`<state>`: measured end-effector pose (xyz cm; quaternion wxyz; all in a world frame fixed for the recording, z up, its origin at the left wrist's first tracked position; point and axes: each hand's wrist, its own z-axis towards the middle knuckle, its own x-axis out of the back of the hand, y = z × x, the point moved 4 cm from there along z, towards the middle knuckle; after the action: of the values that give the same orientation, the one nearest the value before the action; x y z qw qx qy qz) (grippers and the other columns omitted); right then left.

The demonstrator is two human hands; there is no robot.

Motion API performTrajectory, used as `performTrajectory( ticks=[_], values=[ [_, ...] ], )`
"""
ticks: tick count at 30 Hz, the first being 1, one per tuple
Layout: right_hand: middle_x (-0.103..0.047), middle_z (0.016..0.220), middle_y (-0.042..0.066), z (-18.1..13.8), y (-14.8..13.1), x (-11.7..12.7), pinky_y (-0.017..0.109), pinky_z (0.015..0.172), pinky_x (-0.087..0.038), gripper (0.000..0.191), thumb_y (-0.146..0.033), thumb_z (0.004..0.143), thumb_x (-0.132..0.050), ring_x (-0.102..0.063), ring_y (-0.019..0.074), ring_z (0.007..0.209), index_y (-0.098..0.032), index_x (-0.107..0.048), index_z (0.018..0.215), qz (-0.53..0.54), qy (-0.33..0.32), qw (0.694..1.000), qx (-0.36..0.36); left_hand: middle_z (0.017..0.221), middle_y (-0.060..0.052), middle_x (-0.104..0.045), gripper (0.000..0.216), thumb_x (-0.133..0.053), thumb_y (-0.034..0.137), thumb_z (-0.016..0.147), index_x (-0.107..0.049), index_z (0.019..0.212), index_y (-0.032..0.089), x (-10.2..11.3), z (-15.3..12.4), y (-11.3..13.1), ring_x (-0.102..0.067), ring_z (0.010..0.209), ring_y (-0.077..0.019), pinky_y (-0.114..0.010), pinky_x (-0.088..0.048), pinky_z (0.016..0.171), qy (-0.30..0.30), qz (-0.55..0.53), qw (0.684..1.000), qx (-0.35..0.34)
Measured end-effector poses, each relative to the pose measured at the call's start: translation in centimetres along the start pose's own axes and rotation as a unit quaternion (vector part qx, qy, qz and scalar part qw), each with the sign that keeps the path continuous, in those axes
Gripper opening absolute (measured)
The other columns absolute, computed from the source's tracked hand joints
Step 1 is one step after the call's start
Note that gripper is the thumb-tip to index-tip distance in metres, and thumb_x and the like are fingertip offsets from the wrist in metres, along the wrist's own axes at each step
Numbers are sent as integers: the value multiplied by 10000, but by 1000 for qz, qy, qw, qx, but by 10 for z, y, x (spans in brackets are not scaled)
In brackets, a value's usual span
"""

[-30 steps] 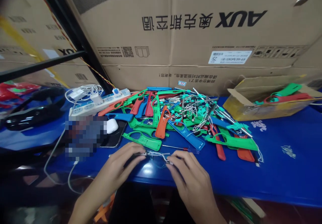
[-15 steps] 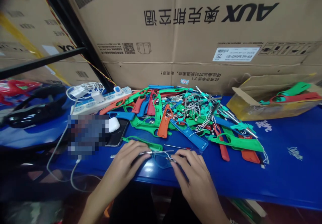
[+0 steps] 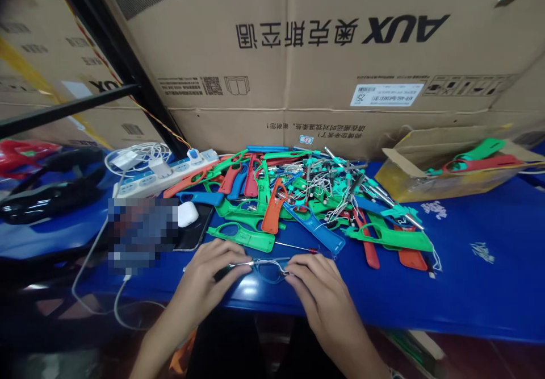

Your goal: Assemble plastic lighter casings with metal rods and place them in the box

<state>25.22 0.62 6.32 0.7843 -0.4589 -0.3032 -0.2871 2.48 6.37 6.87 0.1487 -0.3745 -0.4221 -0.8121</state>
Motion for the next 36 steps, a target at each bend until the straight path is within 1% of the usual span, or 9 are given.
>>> performTrajectory(
  ticks=[2,5,8,13,17,20,24,31,36],
  values=[
    [-747,1106,4,1,2,0,325,914,-527,192,-267,1066,-497,-708,185,1032,-292,-686,1088,13,-11,1000,-2,975,6,-731,35,-738,232,949,-747,976,253,-2,2,0,-650,913,-206,-365,-419,841,-11,-2,1000,17],
    [-753,1110,-18,1,6,0,333,1024,-504,183,-265,1064,-505,-718,172,1056,-304,-680,1098,33,-28,999,-5,944,11,-723,56,-769,212,918,-761,948,259,-7,4,1,-653,911,-214,-369,-427,835,-34,-14,997,63],
    [-758,1107,-28,1,9,-1,361,1089,-479,169,-284,1060,-522,-725,173,1059,-312,-684,1098,38,-26,999,-16,940,19,-721,88,-789,203,900,-775,947,276,-6,4,3,-654,919,-215,-377,-431,853,-31,-22,996,83],
    [-764,1074,-32,3,4,1,330,1013,-532,160,-307,1055,-542,-727,169,1026,-315,-697,1094,37,-2,999,-22,961,34,-743,84,-802,207,890,-763,913,277,2,-1,-3,-656,930,-221,-393,-415,870,-44,-9,993,110],
    [-757,1057,-20,2,4,-1,311,951,-554,129,-318,1041,-574,-719,172,1008,-308,-697,1080,40,7,999,-15,962,37,-751,82,-798,208,894,-736,892,262,2,-2,-7,-648,941,-220,-382,-417,855,-58,-26,989,133],
    [-752,1068,-16,0,7,-3,311,947,-551,108,-329,1025,-608,-709,176,1025,-307,-685,1097,45,13,999,-16,974,39,-750,57,-784,244,911,-741,924,279,1,-3,-7,-642,935,-214,-378,-412,854,-47,-22,992,117],
    [-746,1050,-36,0,7,-3,308,977,-522,96,-308,1039,-585,-709,159,1010,-309,-681,1036,48,4,999,-13,978,47,-747,55,-766,253,929,-745,953,297,1,-6,-8,-642,928,-201,-363,-410,846,-20,-21,995,90],
    [-736,1054,-32,1,7,-2,261,960,-505,108,-249,1049,-553,-706,140,1005,-293,-652,1056,54,32,998,-1,957,43,-745,46,-738,240,952,-723,973,278,2,-6,-2,-641,893,-182,-332,-417,815,32,-37,998,39],
    [-748,1063,-15,1,7,-3,268,938,-529,114,-256,1052,-539,-720,155,993,-284,-649,1048,45,39,998,1,954,31,-740,31,-715,245,970,-714,993,267,3,-7,2,-640,885,-175,-329,-422,824,44,-32,998,15]
  ],
)
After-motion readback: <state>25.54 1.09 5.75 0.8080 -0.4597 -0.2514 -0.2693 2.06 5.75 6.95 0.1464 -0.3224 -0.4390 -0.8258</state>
